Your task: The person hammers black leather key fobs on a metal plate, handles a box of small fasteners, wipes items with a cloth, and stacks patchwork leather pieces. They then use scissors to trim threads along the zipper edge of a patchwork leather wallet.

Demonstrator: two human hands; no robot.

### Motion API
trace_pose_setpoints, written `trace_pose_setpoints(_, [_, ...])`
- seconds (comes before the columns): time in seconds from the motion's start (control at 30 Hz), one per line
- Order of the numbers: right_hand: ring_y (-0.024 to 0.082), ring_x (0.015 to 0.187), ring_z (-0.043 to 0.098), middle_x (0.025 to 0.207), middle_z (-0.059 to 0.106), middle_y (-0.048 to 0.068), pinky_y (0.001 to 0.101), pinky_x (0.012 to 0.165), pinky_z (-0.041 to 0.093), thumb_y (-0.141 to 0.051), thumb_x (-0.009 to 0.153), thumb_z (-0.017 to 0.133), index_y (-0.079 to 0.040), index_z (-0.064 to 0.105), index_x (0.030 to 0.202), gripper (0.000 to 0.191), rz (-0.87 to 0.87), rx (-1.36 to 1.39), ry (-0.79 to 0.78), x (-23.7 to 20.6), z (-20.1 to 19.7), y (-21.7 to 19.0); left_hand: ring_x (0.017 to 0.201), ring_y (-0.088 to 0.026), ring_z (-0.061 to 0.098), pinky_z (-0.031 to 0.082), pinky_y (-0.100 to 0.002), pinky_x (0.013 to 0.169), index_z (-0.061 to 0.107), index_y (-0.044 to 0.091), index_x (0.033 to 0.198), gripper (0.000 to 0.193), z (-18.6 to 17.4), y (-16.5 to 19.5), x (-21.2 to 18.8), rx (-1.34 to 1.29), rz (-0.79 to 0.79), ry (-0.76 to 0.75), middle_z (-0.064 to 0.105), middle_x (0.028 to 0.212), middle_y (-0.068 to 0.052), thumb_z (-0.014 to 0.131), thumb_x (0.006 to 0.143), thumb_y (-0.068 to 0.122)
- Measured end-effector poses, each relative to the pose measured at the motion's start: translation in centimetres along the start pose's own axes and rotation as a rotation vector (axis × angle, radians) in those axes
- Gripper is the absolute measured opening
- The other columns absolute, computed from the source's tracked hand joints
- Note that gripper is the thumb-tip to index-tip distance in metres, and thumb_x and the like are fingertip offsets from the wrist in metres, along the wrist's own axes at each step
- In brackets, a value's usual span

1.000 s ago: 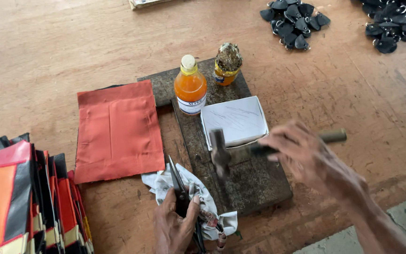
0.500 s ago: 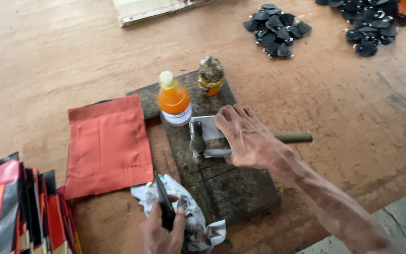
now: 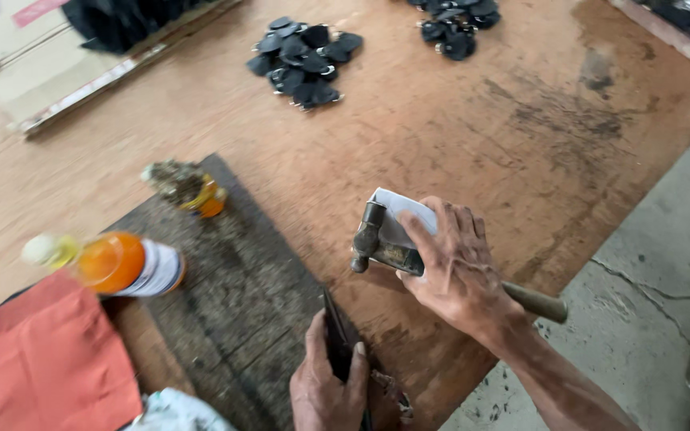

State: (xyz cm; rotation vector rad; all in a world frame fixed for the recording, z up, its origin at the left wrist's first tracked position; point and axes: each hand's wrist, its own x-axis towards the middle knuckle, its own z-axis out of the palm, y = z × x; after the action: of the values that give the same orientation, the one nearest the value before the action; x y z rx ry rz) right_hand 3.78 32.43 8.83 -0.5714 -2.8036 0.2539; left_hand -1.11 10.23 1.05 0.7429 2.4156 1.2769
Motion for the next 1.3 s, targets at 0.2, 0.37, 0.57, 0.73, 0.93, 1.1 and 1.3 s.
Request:
trace_pose_setpoints(0.2, [0.032, 0.110, 0.045, 0.132, 0.041, 0.020, 0.0501, 0.093, 0.046, -0.047, 0.084, 0.078, -0.027, 0.038, 0.155, 0.084, 0.329, -0.122, -0.385, 0.8, 0.2, 8.0, 0.088, -0.026, 0.081, 0.066, -0.036, 0.074, 0.044, 0.004, 0.148, 0.077, -0.2, 0.2, 2.3, 0.067, -0.201, -0.098, 0.077, 0.104, -0.018, 0.074, 0.079, 0.018])
trace_pose_setpoints(0.37, [0.033, 0.109, 0.046, 0.127, 0.045, 0.018, 0.0496, 0.092, 0.048, -0.051, 0.085, 0.076, -0.017, 0.051, 0.154, 0.081, 0.397, -0.226, -0.295, 2.3, 2.3, 19.0, 0.091, -0.027, 0.081, 0.063, -0.036, 0.076, 0.050, 0.003, 0.143, 0.071, -0.4, 0.9, 1.9, -0.001, -0.151, 0.004, 0.079, 0.102, -0.017, 0.076, 0.078, 0.016])
trace_pose_setpoints(0.57, [0.040, 0.130, 0.054, 0.146, 0.056, 0.028, 0.0533, 0.108, 0.044, -0.049, 0.078, 0.086, 0.000, 0.048, 0.155, 0.099, 0.132, 0.041, 0.040, 5.6, 5.1, 28.7, 0.088, -0.028, 0.081, 0.062, -0.037, 0.073, 0.048, 0.005, 0.145, 0.063, -1.0, 3.0, 1.4, -0.150, -0.238, -0.070, 0.078, 0.097, -0.017, 0.071, 0.088, 0.018])
trace_pose_setpoints(0.73, [0.036, 0.129, 0.057, 0.140, 0.059, 0.028, 0.0481, 0.103, 0.047, -0.031, 0.095, 0.075, 0.003, 0.046, 0.150, 0.071, 0.245, 0.225, 0.148, 3.9, 3.6, 21.1, 0.095, -0.027, 0.078, 0.060, -0.038, 0.078, 0.044, 0.001, 0.147, 0.062, -2.2, 4.2, 1.9, -0.291, -0.122, -0.116, 0.077, 0.104, -0.017, 0.069, 0.093, 0.017])
trace_pose_setpoints(0.93, [0.027, 0.125, 0.061, 0.132, 0.068, 0.011, 0.0432, 0.104, 0.051, -0.034, 0.093, 0.065, -0.013, 0.070, 0.123, 0.038, -0.011, 0.427, -0.177, -3.8, 2.7, 0.3, 0.087, -0.020, 0.070, 0.058, -0.034, 0.078, 0.038, 0.000, 0.152, 0.064, -4.9, 4.3, -0.2, -0.405, -0.106, -0.005, 0.074, 0.103, -0.015, 0.067, 0.097, 0.016])
trace_pose_setpoints(1.1, [0.026, 0.120, 0.060, 0.132, 0.065, 0.014, 0.0406, 0.096, 0.055, -0.034, 0.089, 0.067, -0.009, 0.066, 0.127, 0.046, -0.127, 0.679, -0.202, -2.5, 4.0, -8.8, 0.093, -0.016, 0.068, 0.058, -0.030, 0.078, 0.040, 0.000, 0.150, 0.060, -8.4, 2.3, -1.2, -0.504, -0.148, 0.132, 0.071, 0.115, -0.012, 0.066, 0.096, 0.011])
trace_pose_setpoints(1.3, [0.022, 0.100, 0.078, 0.108, 0.079, 0.009, 0.0327, 0.085, 0.063, -0.017, 0.091, 0.072, -0.006, 0.065, 0.123, 0.035, 0.032, 0.970, -0.476, 1.1, 6.2, -17.8, 0.098, -0.015, 0.060, 0.053, -0.028, 0.082, 0.042, 0.002, 0.152, 0.058, -12.2, -2.5, -3.3, -0.559, -0.208, 0.390, 0.061, 0.115, -0.013, 0.064, 0.098, 0.005])
